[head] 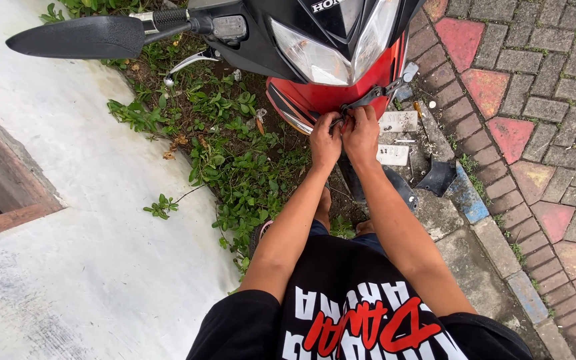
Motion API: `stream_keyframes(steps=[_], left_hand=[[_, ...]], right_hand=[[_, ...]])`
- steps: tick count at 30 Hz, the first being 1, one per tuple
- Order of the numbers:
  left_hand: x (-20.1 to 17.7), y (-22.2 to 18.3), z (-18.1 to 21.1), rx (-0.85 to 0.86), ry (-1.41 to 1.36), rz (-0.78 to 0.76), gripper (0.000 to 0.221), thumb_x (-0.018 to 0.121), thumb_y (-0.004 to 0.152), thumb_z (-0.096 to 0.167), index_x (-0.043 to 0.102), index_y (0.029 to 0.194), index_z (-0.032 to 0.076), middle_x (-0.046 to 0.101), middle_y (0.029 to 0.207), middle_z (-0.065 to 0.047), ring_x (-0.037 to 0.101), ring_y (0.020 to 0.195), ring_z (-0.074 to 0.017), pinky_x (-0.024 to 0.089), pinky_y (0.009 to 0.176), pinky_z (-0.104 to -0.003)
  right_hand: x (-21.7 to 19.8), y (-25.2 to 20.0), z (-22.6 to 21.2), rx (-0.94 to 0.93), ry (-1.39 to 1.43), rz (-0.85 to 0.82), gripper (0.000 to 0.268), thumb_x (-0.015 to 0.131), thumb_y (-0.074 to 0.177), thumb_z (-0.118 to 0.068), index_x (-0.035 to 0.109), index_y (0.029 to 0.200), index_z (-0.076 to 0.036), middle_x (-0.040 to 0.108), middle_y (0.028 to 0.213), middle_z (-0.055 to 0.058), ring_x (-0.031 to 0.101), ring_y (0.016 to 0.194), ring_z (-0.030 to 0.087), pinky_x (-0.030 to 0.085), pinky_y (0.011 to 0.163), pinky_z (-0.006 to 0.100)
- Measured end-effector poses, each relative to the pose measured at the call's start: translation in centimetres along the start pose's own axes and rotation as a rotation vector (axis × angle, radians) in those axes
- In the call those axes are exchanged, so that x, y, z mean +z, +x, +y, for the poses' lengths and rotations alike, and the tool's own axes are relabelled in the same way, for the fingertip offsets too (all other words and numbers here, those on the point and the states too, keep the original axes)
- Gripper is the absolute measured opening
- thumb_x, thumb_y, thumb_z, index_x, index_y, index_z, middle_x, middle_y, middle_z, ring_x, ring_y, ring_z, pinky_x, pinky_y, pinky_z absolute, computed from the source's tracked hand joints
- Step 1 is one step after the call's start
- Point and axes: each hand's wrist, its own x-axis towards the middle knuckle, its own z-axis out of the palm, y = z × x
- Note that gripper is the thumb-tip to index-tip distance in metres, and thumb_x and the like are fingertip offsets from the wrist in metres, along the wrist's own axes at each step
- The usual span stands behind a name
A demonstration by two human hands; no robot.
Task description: Removing and re-attaching the front fairing of a motorcycle using a screwdriver
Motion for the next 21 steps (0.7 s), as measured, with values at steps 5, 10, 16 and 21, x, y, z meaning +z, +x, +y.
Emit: stream_keyframes(steps=[5,10,16,21], left_hand=[[0.2,-0.1,0.3,-0.008,-0.021,0.020,0.013,0.066,0.101,0.009,0.065,0.114,0.012,0.067,0.103,-0.008,0.070,0.102,-0.0357,0.062,0.083,-0.048],[0.0,-0.3,0.5,0.016,-0.027,0.047,0.012,0.066,0.101,0.008,0.066,0.113,0.011,0.067,0.101,-0.008,0.070,0.101,-0.0358,0.062,0.082,-0.046],[-0.1,-0.2,0.4,0.024,-0.038,0.055,0.013,0.067,0.101,0.008,0.066,0.113,0.011,0.067,0.101,-0.008,0.071,0.100,-0.0349,0.062,0.082,-0.046],[0.1,-0.2,0.1,-0.016,-0.102,0.046,0.015,0.068,0.100,0.006,0.067,0.114,0.012,0.068,0.103,-0.009,0.069,0.105,-0.0365,0.060,0.086,-0.047]], right_hand=[[0.7,-0.5,1.0,0.015,0.027,0.018,0.010,0.070,0.091,-0.003,0.068,0.099,-0.008,0.060,0.094,0.011,0.068,0.079,0.044,0.059,0.059,0.047],[0.7,-0.5,1.0,0.032,0.056,0.015,0.011,0.070,0.091,-0.002,0.068,0.100,-0.007,0.060,0.094,0.011,0.068,0.081,0.045,0.059,0.060,0.047],[-0.2,0.0,-0.2,-0.073,-0.020,-0.004,0.010,0.068,0.093,-0.001,0.069,0.100,-0.007,0.057,0.096,0.009,0.066,0.074,0.044,0.060,0.055,0.047],[0.2,-0.5,0.7,-0.034,-0.016,-0.026,0.012,0.066,0.094,-0.001,0.066,0.104,-0.008,0.056,0.097,0.009,0.067,0.075,0.045,0.059,0.052,0.048]])
